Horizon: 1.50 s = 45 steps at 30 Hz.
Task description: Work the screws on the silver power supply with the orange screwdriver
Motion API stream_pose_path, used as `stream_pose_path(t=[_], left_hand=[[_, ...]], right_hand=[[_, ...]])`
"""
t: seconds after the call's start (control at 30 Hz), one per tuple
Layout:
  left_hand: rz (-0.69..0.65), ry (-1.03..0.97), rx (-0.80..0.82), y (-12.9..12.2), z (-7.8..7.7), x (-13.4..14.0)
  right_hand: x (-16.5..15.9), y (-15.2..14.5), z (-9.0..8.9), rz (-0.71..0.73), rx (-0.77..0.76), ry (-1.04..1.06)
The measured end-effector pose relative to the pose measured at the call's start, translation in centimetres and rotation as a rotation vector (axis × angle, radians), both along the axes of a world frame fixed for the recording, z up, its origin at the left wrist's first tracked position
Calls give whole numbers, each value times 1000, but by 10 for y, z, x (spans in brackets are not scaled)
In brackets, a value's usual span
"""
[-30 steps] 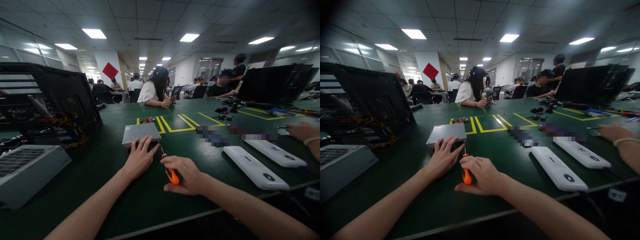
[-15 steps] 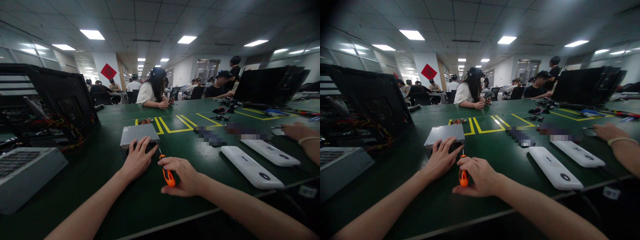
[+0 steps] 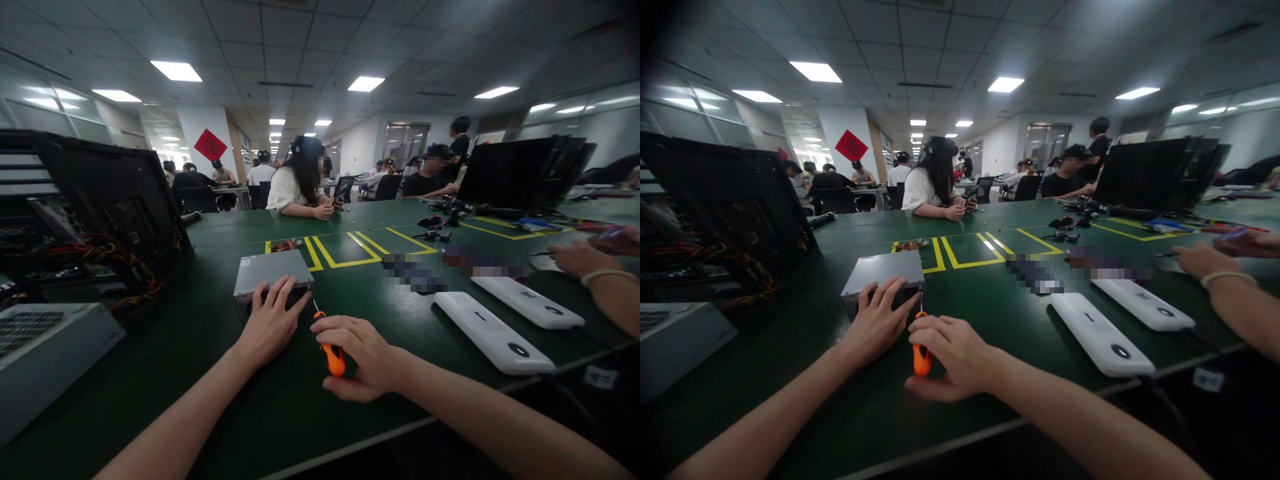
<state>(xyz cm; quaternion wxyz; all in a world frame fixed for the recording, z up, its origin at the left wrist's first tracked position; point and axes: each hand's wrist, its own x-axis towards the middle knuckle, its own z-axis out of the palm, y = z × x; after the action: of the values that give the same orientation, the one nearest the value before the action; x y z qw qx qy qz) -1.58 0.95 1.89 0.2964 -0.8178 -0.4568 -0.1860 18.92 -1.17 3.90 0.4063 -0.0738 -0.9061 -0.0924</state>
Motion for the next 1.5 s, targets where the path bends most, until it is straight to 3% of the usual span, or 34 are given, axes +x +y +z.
stream_pose_path(t=[0.13,0.33,0.57,0.77,1.0,1.2,1.5], left_hand=[[-2,0,1,0,0,0],[10,1,1,0,0,1],[8,-2,-14,0,0,0],[-13,-5,-7,1,-1,0],[-2,-5,2,1,-1,0],[-8,-13,-8,0,0,0],[-75,-57,-84,-3,3,-6]], right_hand=[[0,-2,2,-40,49,-74],[1,1,-8,-82,3,49],[-2,-1,0,-22,21,-115],[-1,2,-7,-49,-22,68],[-2,-2,0,-29,40,-99],[1,-2,-1,22,98,11],[-5,-1,-5,68,110,-11]])
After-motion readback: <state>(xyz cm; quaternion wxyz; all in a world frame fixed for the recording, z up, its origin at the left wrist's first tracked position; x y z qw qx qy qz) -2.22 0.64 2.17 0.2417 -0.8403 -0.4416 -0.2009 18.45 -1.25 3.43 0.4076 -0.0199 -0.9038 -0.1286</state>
